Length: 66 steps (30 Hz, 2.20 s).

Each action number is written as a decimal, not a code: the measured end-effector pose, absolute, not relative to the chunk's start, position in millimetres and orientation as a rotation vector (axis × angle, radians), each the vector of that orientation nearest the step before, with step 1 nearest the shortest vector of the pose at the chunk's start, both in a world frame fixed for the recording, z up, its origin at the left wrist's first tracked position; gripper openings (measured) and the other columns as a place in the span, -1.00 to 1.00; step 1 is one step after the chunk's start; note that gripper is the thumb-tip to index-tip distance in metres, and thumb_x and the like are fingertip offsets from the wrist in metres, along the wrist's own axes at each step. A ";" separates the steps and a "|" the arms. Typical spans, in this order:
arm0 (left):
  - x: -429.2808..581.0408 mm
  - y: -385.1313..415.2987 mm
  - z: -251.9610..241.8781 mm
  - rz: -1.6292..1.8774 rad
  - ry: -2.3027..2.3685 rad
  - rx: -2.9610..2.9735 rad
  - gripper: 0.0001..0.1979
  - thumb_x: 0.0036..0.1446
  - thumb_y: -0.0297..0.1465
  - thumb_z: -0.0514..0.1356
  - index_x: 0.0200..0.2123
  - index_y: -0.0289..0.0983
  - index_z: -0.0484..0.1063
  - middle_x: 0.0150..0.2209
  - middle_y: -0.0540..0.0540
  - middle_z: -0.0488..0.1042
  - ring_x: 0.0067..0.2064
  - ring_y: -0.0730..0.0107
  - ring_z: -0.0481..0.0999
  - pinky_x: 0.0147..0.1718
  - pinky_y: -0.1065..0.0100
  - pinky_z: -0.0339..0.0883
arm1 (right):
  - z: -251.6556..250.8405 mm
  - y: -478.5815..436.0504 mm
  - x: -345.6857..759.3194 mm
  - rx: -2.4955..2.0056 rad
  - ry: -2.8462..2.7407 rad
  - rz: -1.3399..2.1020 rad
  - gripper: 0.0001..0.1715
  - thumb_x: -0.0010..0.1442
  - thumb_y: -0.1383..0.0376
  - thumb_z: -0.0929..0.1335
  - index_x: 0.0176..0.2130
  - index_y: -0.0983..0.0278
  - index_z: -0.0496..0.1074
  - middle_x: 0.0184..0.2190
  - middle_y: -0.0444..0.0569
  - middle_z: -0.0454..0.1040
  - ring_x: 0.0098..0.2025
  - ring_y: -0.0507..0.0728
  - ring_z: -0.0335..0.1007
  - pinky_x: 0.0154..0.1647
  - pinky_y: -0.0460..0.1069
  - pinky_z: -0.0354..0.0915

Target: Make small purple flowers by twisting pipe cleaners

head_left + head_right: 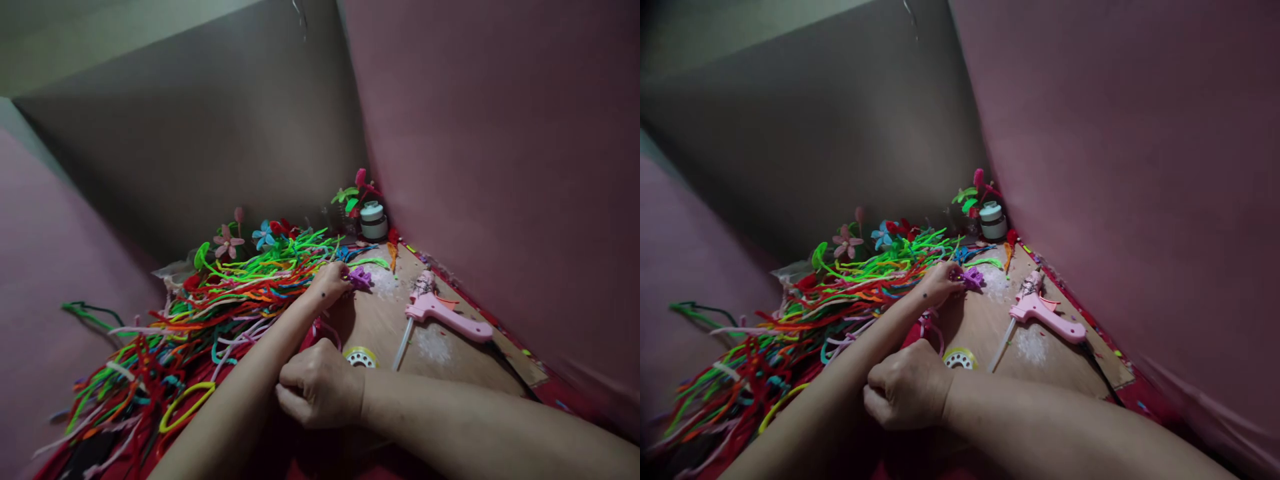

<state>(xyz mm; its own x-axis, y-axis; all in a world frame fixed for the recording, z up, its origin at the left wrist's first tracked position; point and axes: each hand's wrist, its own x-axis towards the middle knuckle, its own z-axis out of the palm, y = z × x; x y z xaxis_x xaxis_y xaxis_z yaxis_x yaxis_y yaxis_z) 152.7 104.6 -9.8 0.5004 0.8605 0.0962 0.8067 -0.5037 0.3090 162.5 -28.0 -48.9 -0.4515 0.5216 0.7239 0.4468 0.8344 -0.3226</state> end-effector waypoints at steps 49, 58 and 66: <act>-66.1 39.3 -9.3 0.342 1.822 2.583 -0.76 0.14 -0.45 -0.02 -0.24 -0.24 0.44 -0.21 -0.12 0.42 -0.15 0.33 0.38 -0.17 0.38 0.25 | -43.3 -56.1 110.7 -0.363 -2.307 -0.156 -0.71 0.04 0.41 0.27 -0.67 0.29 0.29 -0.74 -0.13 0.31 -0.67 -0.01 0.11 -0.63 -0.03 -0.01; -62.0 77.6 10.6 0.753 1.994 2.701 -0.59 0.07 -0.43 0.13 0.03 -0.26 0.28 -0.07 -0.18 0.36 -0.03 0.18 0.26 -0.05 0.16 0.21 | -60.9 -50.9 114.8 -0.377 -2.274 -0.139 -0.72 0.03 0.42 0.26 -0.67 0.28 0.27 -0.74 -0.14 0.29 -0.68 -0.01 0.10 -0.64 -0.04 -0.06; -76.3 76.9 -24.3 0.579 1.642 2.743 -0.80 0.06 -0.54 0.06 -0.33 -0.26 0.47 -0.25 -0.11 0.41 -0.19 0.30 0.29 -0.18 0.28 0.23 | -72.2 -46.1 109.1 -0.245 -2.154 -0.114 -0.59 0.08 0.41 0.21 -0.75 0.28 0.18 -0.82 -0.17 0.18 -0.74 -0.04 -0.04 -0.70 -0.06 -0.16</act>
<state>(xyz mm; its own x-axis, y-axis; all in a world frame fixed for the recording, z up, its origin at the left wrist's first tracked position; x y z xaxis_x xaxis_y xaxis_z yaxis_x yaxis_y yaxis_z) -76.3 76.9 -24.3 0.4271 0.8319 0.3544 0.8702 -0.4846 0.0889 109.1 -46.1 -72.2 -0.5444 0.1318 0.8284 0.2187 0.9757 -0.0115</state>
